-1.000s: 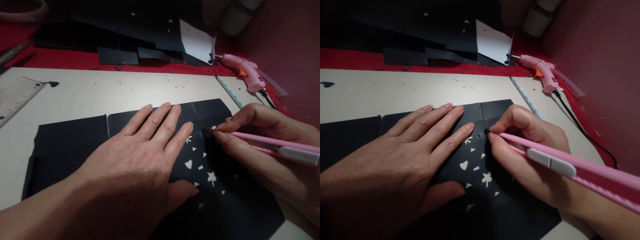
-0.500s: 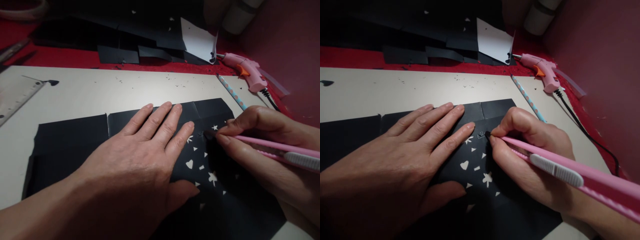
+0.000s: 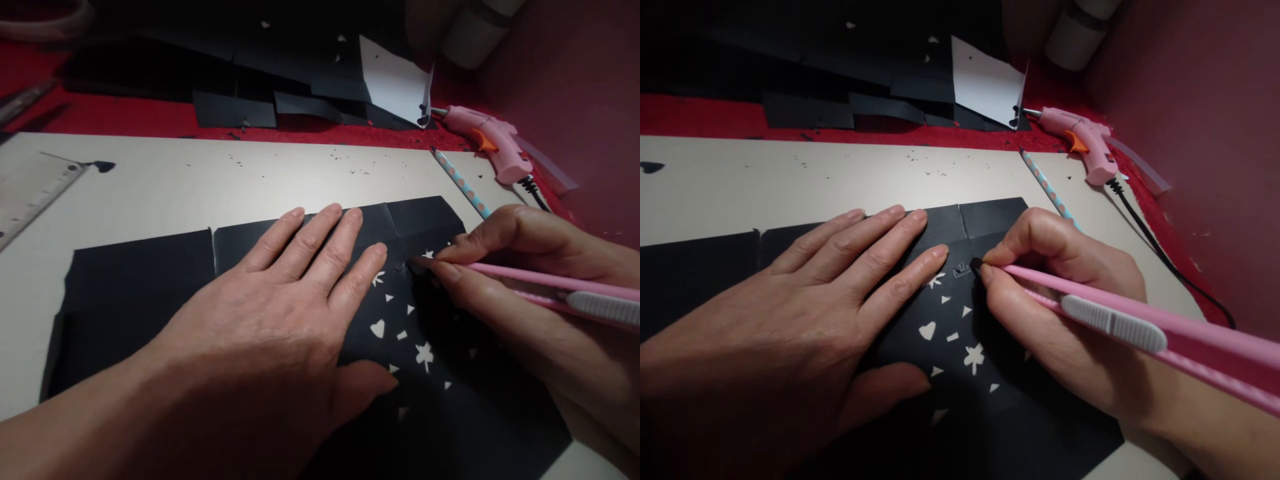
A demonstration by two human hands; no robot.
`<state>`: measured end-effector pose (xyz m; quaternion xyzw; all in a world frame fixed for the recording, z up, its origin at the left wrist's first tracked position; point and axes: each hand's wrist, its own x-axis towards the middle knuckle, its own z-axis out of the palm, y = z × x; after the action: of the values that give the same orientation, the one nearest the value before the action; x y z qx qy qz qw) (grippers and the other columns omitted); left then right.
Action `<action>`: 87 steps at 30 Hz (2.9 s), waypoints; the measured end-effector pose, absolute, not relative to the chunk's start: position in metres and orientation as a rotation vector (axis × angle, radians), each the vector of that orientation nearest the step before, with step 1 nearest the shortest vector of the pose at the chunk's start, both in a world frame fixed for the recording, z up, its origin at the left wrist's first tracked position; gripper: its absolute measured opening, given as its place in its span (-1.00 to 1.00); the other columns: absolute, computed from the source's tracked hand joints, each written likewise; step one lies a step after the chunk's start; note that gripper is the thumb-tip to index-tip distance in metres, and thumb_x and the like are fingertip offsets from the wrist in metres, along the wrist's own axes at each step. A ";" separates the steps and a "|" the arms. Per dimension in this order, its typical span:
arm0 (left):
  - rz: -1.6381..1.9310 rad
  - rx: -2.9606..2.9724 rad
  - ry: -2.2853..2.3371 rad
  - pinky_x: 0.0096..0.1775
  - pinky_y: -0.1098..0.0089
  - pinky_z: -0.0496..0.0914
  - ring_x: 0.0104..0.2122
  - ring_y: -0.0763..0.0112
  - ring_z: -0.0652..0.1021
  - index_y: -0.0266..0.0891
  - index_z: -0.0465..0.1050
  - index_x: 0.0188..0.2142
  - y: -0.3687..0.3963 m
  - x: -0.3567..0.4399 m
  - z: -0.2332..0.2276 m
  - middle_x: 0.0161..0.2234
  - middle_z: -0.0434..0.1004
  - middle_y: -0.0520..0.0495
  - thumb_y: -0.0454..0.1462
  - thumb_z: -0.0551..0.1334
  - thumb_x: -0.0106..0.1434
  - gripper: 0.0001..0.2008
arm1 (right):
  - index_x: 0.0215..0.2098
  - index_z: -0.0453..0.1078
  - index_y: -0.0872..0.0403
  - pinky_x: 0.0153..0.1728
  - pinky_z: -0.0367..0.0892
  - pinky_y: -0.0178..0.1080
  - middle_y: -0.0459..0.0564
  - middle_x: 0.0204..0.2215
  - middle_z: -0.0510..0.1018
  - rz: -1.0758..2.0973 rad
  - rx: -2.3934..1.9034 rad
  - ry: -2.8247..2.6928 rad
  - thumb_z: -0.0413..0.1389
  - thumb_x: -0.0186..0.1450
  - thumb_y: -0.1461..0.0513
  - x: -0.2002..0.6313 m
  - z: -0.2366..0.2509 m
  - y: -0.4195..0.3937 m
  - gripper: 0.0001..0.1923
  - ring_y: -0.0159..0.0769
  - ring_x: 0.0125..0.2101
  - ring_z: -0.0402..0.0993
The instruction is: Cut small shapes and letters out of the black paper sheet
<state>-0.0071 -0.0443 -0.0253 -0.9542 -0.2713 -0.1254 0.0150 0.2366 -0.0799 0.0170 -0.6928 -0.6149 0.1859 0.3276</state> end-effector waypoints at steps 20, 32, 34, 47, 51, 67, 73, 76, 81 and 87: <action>-0.429 -2.971 -0.870 0.45 -0.13 0.21 0.52 -0.18 0.19 -0.41 0.14 0.51 -0.042 -0.006 -0.027 0.51 0.14 -0.46 0.13 -0.11 0.58 -0.22 | -0.43 0.55 -0.21 -0.68 0.23 -0.35 -0.21 -0.49 0.65 0.453 -1.831 -1.627 0.31 0.17 0.15 0.236 0.016 -0.078 -0.94 -0.37 -0.56 0.47; -0.401 -2.977 -0.873 0.45 -0.14 0.18 0.53 -0.15 0.15 -0.41 0.12 0.52 -0.044 -0.007 -0.024 0.52 0.11 -0.49 0.10 -0.13 0.59 -0.24 | -0.47 0.55 -0.22 -0.68 0.23 -0.35 -0.23 -0.45 0.69 0.442 -1.854 -1.635 0.31 0.14 0.16 0.232 0.019 -0.078 -0.93 -0.36 -0.56 0.49; -0.416 -2.973 -0.893 0.45 -0.14 0.18 0.53 -0.15 0.16 -0.40 0.13 0.51 -0.045 -0.007 -0.024 0.52 0.11 -0.48 0.10 -0.12 0.59 -0.24 | -0.45 0.55 -0.22 -0.68 0.22 -0.34 -0.23 -0.43 0.69 0.440 -1.848 -1.616 0.32 0.14 0.16 0.233 0.019 -0.079 -0.92 -0.37 -0.56 0.48; -0.426 -2.958 -0.879 0.46 -0.09 0.17 0.52 -0.17 0.18 -0.41 0.14 0.50 -0.046 -0.006 -0.024 0.51 0.13 -0.49 0.10 -0.09 0.58 -0.24 | -0.46 0.52 -0.19 -0.64 0.21 -0.27 -0.24 -0.46 0.69 0.421 -1.813 -1.692 0.31 0.16 0.18 0.236 0.019 -0.077 -0.90 -0.35 -0.56 0.47; -0.416 -2.977 -0.883 0.46 -0.13 0.17 0.53 -0.18 0.17 -0.41 0.13 0.51 -0.045 -0.007 -0.024 0.52 0.12 -0.48 0.10 -0.08 0.57 -0.23 | -0.47 0.55 -0.20 -0.63 0.25 -0.28 -0.24 -0.44 0.71 0.463 -1.821 -1.680 0.31 0.15 0.18 0.233 0.023 -0.078 -0.91 -0.36 -0.55 0.48; -0.405 -2.972 -0.888 0.46 -0.13 0.19 0.53 -0.15 0.17 -0.40 0.16 0.50 -0.045 -0.004 -0.023 0.52 0.12 -0.49 0.11 -0.07 0.58 -0.24 | -0.40 0.56 -0.18 -0.69 0.22 -0.29 -0.18 -0.40 0.71 0.468 -1.821 -1.584 0.36 0.14 0.13 0.235 0.018 -0.077 -0.92 -0.33 -0.56 0.49; -0.407 -2.966 -0.887 0.45 -0.13 0.21 0.52 -0.17 0.20 -0.43 0.18 0.49 -0.045 -0.003 -0.025 0.50 0.14 -0.53 0.10 -0.06 0.58 -0.24 | -0.44 0.55 -0.18 -0.69 0.25 -0.32 -0.20 -0.43 0.70 0.443 -1.824 -1.620 0.34 0.15 0.15 0.237 0.018 -0.077 -0.93 -0.35 -0.57 0.49; -0.407 -2.969 -0.876 0.44 -0.16 0.21 0.51 -0.21 0.19 -0.44 0.17 0.50 -0.045 -0.002 -0.025 0.50 0.12 -0.56 0.10 -0.05 0.58 -0.23 | -0.44 0.55 -0.18 -0.68 0.24 -0.32 -0.21 -0.44 0.70 0.443 -1.822 -1.636 0.34 0.16 0.14 0.234 0.019 -0.077 -0.93 -0.36 -0.57 0.48; -0.423 -2.966 -0.876 0.44 -0.16 0.22 0.51 -0.21 0.20 -0.45 0.18 0.49 -0.045 -0.004 -0.024 0.50 0.13 -0.56 0.11 -0.06 0.58 -0.23 | -0.40 0.56 -0.21 -0.65 0.23 -0.29 -0.22 -0.37 0.72 0.430 -1.820 -1.599 0.34 0.17 0.15 0.232 0.021 -0.081 -0.93 -0.34 -0.49 0.54; -0.402 -2.977 -0.904 0.46 -0.15 0.19 0.52 -0.18 0.17 -0.41 0.16 0.50 -0.047 -0.006 -0.023 0.52 0.11 -0.52 0.10 -0.04 0.58 -0.24 | -0.45 0.54 -0.17 -0.63 0.23 -0.23 -0.17 -0.41 0.70 0.458 -1.817 -1.628 0.33 0.16 0.18 0.237 0.019 -0.079 -0.91 -0.30 -0.54 0.49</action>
<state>-0.0059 -0.0469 -0.0230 -0.9490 -0.2881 -0.1283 0.0022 0.2366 -0.0790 0.0194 -0.6926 -0.6205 0.1747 0.3237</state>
